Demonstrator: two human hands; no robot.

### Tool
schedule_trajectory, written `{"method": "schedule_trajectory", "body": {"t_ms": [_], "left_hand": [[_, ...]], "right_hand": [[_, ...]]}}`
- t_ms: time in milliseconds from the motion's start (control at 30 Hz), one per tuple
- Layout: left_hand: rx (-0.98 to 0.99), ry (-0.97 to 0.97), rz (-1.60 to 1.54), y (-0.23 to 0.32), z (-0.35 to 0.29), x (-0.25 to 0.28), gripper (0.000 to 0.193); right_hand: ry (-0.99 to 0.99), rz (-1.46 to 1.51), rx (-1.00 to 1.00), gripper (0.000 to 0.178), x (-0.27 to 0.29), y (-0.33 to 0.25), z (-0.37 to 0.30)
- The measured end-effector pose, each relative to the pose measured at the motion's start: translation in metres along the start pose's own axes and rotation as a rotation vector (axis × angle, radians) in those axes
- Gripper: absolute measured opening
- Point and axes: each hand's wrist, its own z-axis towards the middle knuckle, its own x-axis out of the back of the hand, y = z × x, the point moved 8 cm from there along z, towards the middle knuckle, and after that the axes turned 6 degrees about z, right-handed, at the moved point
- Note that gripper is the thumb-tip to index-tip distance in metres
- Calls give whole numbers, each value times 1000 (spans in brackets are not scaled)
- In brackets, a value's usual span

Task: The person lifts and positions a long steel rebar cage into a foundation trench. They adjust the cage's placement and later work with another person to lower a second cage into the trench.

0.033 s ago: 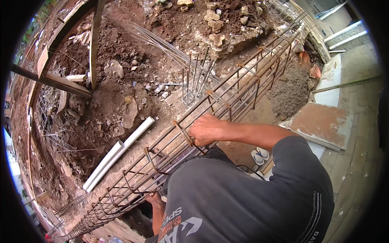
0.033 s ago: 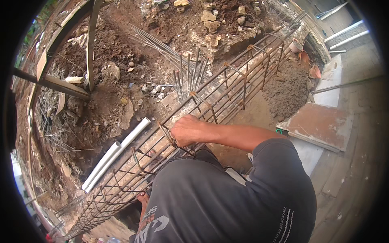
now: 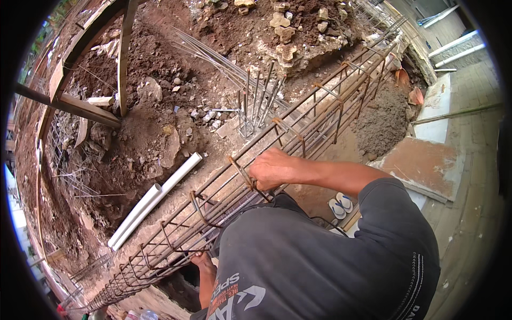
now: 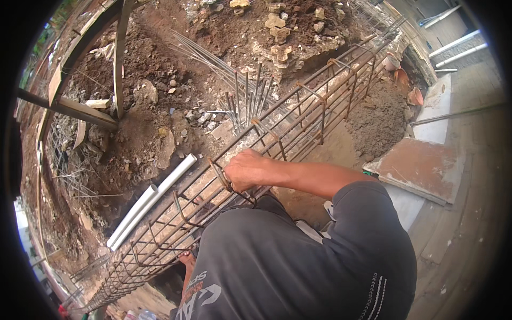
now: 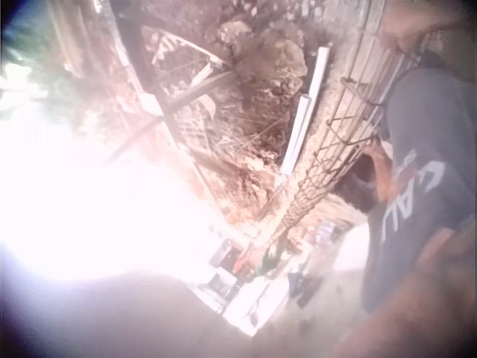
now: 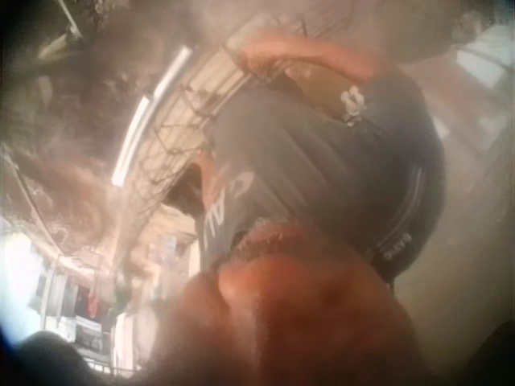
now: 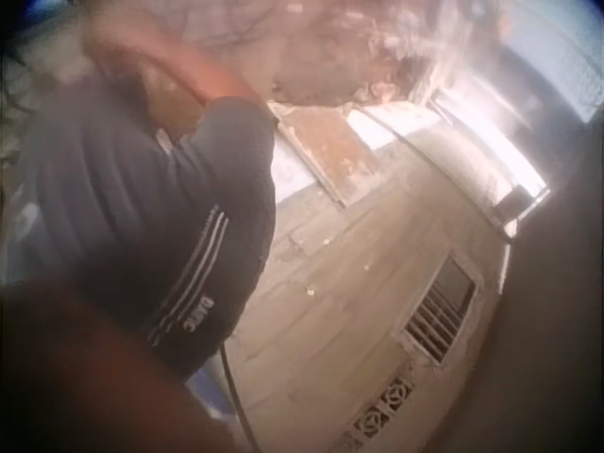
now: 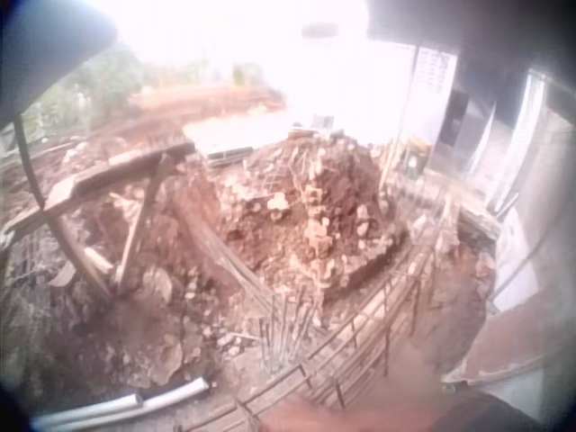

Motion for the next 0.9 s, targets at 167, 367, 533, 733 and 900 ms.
{"method": "schedule_trajectory", "body": {"t_ms": [167,367,533,733,900], "left_hand": [[-64,527,141,-110,-30,-13,37],[-12,474,-16,-194,-52,-93,27],[-45,614,48,-241,-45,-105,33],[24,223,-54,-311,-19,-120,17],[-6,465,98,-380,-25,-132,28]], "right_hand": [[-75,-19,-58,25,28,64,-50],[-1,-71,-51,24,57,138,-84],[57,-50,-26,22,62,189,-105],[-79,-67,-64,24,75,263,-114],[-96,-79,-135,24,108,323,-154]]}}
